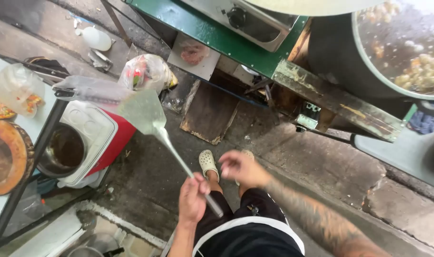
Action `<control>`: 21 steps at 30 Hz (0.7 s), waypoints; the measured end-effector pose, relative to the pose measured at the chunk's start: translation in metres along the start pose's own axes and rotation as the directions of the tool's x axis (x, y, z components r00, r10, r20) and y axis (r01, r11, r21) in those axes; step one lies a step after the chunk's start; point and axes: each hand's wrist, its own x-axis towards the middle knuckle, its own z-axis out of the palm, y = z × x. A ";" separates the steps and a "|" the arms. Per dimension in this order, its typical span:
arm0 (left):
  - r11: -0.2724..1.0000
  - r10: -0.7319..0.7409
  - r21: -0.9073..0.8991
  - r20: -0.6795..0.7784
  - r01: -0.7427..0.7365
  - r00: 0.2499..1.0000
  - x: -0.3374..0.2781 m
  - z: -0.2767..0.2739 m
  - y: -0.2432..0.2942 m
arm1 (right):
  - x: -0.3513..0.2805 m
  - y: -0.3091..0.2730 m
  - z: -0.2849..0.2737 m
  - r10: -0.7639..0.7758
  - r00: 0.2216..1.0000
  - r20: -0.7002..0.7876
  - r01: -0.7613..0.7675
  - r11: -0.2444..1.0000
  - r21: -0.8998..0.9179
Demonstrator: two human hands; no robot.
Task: A person stir-fries ingredients in a wok and adds meat and broth from a large pot using a ladle.
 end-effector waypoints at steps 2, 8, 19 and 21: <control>0.987 0.052 0.147 0.094 -0.065 0.994 0.019 0.049 0.018 | -0.018 -0.046 0.021 -0.062 0.998 0.001 0.062 0.991 0.116; 0.858 0.077 0.357 0.622 -0.370 0.779 0.060 0.187 0.088 | -0.084 -0.186 -0.021 -0.273 0.916 -0.293 0.246 0.961 -0.126; 0.494 -0.206 0.846 0.337 -0.200 0.919 0.085 0.035 0.096 | -0.131 -0.331 -0.132 -0.149 0.647 -0.748 -0.735 0.140 -0.664; 0.400 -0.202 0.916 0.048 0.038 0.978 0.085 -0.031 0.088 | -0.125 -0.329 -0.156 -0.078 0.624 -0.777 -0.781 -0.087 -0.618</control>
